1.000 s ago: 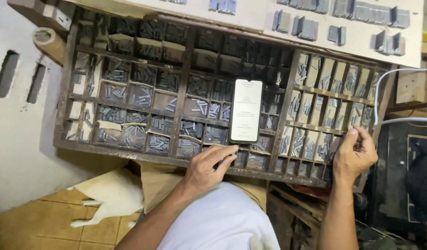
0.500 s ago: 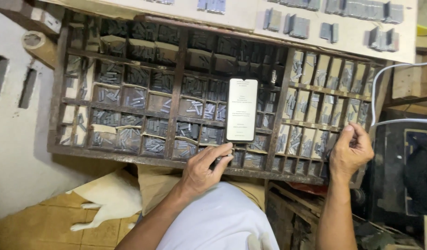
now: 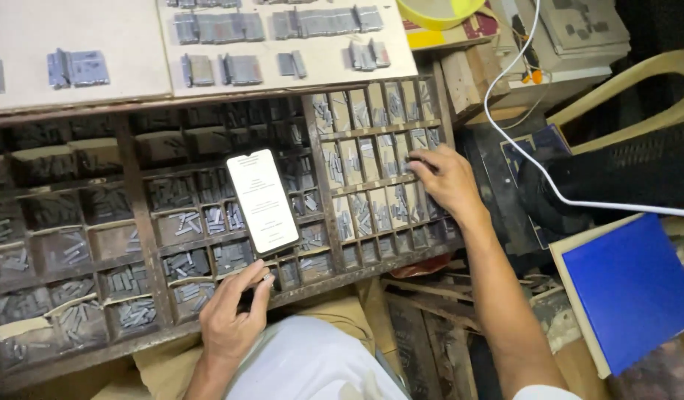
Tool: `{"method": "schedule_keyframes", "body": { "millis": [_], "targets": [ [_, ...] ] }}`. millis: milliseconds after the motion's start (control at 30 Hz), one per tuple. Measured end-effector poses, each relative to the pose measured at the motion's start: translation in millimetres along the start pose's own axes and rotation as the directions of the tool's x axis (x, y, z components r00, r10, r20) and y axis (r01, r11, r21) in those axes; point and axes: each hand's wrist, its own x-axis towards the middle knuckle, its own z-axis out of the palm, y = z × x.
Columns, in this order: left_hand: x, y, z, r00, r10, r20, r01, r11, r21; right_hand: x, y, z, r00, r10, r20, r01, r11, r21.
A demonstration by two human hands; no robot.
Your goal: Selecting and arranging individual metal type characters from a California job case to finalize a layout.
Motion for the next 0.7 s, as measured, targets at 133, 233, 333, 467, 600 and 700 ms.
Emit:
{"method": "schedule_keyframes", "body": {
  "millis": [133, 233, 333, 467, 600, 700],
  "targets": [
    [1, 2, 1, 1.000, 0.001, -0.014, -0.001, 1.000, 0.006, 26, -28, -16, 0.973, 0.084, 0.215, -0.053, 0.987, -0.149],
    [-1, 0, 0, 1.000, -0.011, 0.012, 0.011, 1.000, 0.021, 33, -43, -21, 0.929, 0.197, 0.315, -0.154, 0.976, -0.156],
    [2, 1, 2, 1.000, -0.011, -0.011, 0.011, 1.000, 0.016, 31, -52, -25, 0.937, 0.157, 0.311, -0.131, 0.986, -0.104],
    [1, 6, -2, 1.000, -0.013, -0.024, 0.013, 1.000, 0.005, 30, -55, -24, 0.867, 0.317, 0.384, -0.294, 0.948, -0.119],
    [6, 9, -5, 0.998, -0.037, -0.046, 0.037, 0.999, -0.009, 28, -32, -19, 0.921, 0.213, 0.326, -0.223, 0.975, -0.007],
    [2, 1, -2, 0.999, 0.025, -0.039, -0.025, 1.000, -0.006, 18, -22, -23, 0.976, 0.197, 0.096, -0.212, 0.960, 0.185]
  ]
}}
